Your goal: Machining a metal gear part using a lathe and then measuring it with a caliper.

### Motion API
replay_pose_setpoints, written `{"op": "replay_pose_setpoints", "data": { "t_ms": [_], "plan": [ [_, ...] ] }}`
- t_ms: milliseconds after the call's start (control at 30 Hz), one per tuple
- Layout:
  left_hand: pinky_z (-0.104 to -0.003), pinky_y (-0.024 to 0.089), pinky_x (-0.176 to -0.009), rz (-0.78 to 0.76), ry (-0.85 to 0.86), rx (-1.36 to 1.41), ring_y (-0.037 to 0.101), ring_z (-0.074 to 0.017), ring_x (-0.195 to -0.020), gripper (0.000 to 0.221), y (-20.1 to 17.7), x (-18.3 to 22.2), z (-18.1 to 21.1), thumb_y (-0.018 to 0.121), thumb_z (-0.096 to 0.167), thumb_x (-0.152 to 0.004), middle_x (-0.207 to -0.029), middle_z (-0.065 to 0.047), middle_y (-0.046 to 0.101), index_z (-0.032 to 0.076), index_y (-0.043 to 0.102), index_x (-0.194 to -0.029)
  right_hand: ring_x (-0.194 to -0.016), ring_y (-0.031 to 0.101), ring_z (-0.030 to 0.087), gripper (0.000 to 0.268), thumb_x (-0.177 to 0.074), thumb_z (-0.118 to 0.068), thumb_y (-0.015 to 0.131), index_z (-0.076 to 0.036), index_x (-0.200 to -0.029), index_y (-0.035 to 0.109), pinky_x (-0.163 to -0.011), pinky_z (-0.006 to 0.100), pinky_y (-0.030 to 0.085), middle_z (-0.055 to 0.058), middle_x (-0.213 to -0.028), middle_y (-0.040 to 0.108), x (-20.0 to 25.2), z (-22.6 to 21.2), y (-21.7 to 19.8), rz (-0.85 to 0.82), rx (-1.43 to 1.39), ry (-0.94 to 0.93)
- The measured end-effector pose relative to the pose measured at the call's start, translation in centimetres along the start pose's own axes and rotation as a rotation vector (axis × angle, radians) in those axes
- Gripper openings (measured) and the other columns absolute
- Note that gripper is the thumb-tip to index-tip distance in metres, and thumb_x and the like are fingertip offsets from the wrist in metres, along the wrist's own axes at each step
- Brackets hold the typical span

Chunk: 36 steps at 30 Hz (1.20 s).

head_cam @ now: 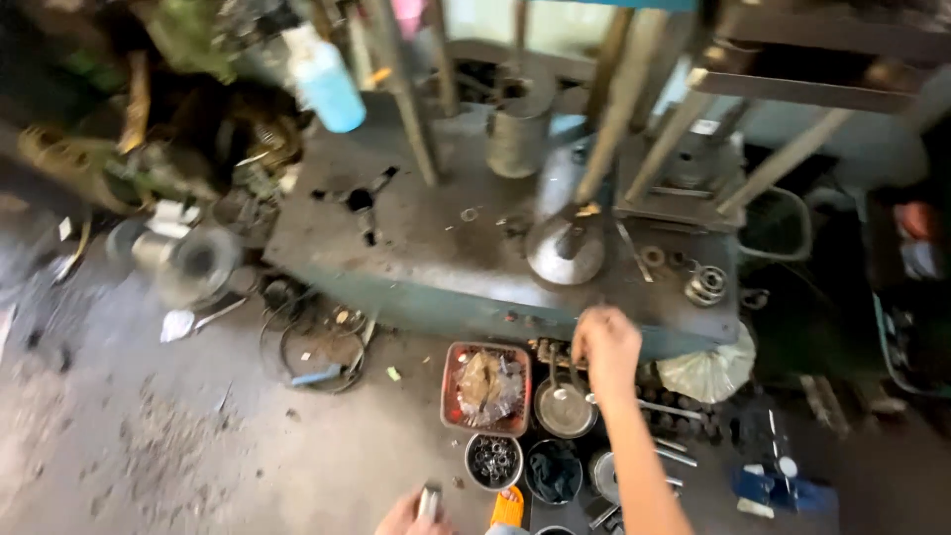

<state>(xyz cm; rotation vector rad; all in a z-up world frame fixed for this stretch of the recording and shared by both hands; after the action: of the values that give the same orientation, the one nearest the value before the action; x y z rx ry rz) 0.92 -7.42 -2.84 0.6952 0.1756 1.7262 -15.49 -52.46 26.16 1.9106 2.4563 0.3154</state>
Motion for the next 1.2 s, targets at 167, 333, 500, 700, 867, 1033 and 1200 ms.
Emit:
{"op": "replay_pose_setpoints", "data": {
  "t_ms": [167, 333, 500, 700, 867, 1033, 1200],
  "plan": [
    [-0.031, 0.050, -0.060, 0.375, 0.140, 0.316, 0.062, -0.0160, -0.066, 0.037, 19.0, 0.5, 28.5, 0.067, 0.007, -0.087, -0.082, -0.006, 0.062, -0.001, 0.059, -0.121, -0.053, 0.059, 0.014, 0.009, -0.089, -0.003, 0.068, 0.006, -0.088, 0.069, -0.050, 0.028, 0.046, 0.007, -0.066, 0.065, 13.2, -3.2, 6.2, -0.193, 0.014, 0.135],
    [-0.024, 0.042, -0.052, 0.331, 0.261, 0.137, 0.055, -0.0077, -0.060, 0.023, 22.9, 2.7, 37.5, 0.067, -0.004, -0.087, -0.078, 0.002, 0.059, 0.000, 0.064, -0.109, -0.059, 0.063, 0.013, 0.007, -0.088, 0.003, 0.070, 0.007, -0.093, 0.071, -0.051, 0.029, 0.051, 0.007, -0.074, 0.068, 20.2, -6.2, 8.4, -0.183, -0.047, 0.078],
    [-0.022, 0.035, -0.051, 0.227, 0.311, 0.079, 0.047, -0.0033, -0.058, 0.007, 21.1, 3.8, 36.6, 0.069, 0.000, -0.097, -0.072, 0.004, 0.058, -0.004, 0.063, -0.099, -0.061, 0.065, 0.012, 0.011, -0.088, 0.002, 0.070, 0.006, -0.097, 0.074, -0.053, 0.028, 0.054, 0.007, -0.074, 0.070, 23.8, -7.9, 10.9, -0.240, 0.020, 0.004],
    [-0.026, 0.045, -0.056, 0.200, 0.074, 0.238, 0.054, -0.0098, -0.062, 0.031, 19.5, 4.5, 36.3, 0.059, 0.002, -0.092, -0.087, -0.002, 0.060, 0.002, 0.060, -0.124, -0.059, 0.067, 0.012, 0.011, -0.089, -0.001, 0.070, 0.006, -0.096, 0.075, -0.055, 0.026, 0.055, 0.007, -0.072, 0.073, 25.7, -8.1, 11.6, -0.136, 0.147, -0.021],
    [-0.036, 0.056, -0.075, -0.031, 0.134, 0.737, 0.064, -0.0181, -0.084, 0.047, 19.4, 5.7, 36.9, 0.056, 0.018, -0.097, -0.104, -0.012, 0.063, -0.008, 0.052, -0.136, -0.057, 0.066, 0.010, 0.011, -0.089, -0.003, 0.072, 0.006, -0.095, 0.075, -0.054, 0.024, 0.053, 0.006, -0.069, 0.072, 27.3, -8.6, 12.1, -0.109, 0.242, -0.070],
    [-0.040, 0.058, -0.093, -0.080, 0.249, 0.527, 0.069, -0.0222, -0.102, 0.047, 18.9, 6.7, 37.6, 0.061, 0.020, -0.101, -0.119, -0.014, 0.067, -0.007, 0.052, -0.139, -0.056, 0.064, 0.007, 0.009, -0.087, -0.002, 0.074, 0.004, -0.093, 0.076, -0.050, 0.022, 0.048, 0.004, -0.069, 0.071, 28.3, -10.8, 14.2, -0.133, 0.285, -0.191],
    [-0.039, 0.058, -0.093, 0.018, 0.309, 0.443, 0.070, -0.0219, -0.104, 0.044, 18.2, 6.8, 37.3, 0.071, 0.016, -0.096, -0.119, -0.017, 0.072, -0.006, 0.062, -0.133, -0.062, 0.057, 0.007, 0.005, -0.085, 0.001, 0.076, 0.004, -0.088, 0.074, -0.055, 0.022, 0.043, 0.003, -0.070, 0.067, 29.0, -14.4, 16.3, -0.176, 0.387, -0.440]
  ]
}}
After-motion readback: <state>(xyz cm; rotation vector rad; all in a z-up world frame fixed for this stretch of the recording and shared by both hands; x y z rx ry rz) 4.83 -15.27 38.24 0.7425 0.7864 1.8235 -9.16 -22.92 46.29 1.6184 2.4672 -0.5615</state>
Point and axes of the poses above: each hand's wrist, its own x-axis away from the middle knuckle, its own y-axis out of the palm, z = x × y, the point moved 8 cm from there along -x, towards the middle knuckle
